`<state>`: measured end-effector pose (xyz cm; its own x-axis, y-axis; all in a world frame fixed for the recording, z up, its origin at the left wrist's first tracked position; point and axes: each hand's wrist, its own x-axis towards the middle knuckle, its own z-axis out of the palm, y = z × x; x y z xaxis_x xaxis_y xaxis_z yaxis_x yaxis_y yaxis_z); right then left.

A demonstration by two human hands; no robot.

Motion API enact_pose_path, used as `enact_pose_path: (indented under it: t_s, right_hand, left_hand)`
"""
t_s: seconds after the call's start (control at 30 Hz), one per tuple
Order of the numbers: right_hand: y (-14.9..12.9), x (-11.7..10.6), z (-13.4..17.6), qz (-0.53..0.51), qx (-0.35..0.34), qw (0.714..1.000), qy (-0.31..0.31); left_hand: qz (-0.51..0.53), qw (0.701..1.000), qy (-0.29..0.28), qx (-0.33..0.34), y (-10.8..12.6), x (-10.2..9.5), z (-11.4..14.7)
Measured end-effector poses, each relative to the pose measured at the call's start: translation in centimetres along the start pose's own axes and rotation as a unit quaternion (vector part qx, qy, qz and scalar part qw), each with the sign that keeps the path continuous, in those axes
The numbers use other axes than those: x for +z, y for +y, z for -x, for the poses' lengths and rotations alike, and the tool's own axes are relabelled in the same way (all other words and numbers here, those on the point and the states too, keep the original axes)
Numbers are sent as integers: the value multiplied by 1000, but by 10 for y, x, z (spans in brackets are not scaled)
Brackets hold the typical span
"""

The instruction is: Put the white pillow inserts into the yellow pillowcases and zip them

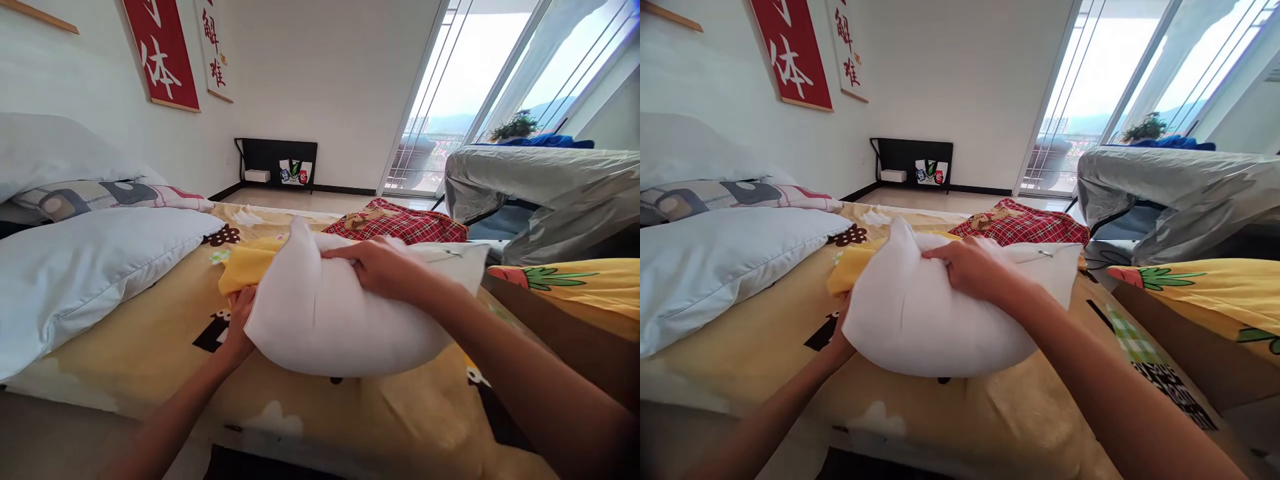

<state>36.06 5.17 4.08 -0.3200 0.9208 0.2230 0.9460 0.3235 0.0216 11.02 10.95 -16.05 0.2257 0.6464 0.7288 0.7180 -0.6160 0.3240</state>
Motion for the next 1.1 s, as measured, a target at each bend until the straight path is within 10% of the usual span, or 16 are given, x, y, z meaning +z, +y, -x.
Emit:
enact_pose_path:
  t_s: [0.17,0.63,1.1]
  right_hand:
    - [-10,49,-10,-40,-65,992,-98]
    - [-19,57,-33,11,-59,988,-139]
    - [-24,71,-54,35,-28,984,-170]
  left_hand:
    - [-82,993,-40,72,-7,-25,-5]
    - [154,985,-15,-74,11,2,-108]
    - [-19,994,-68,-78,48,-18,-118]
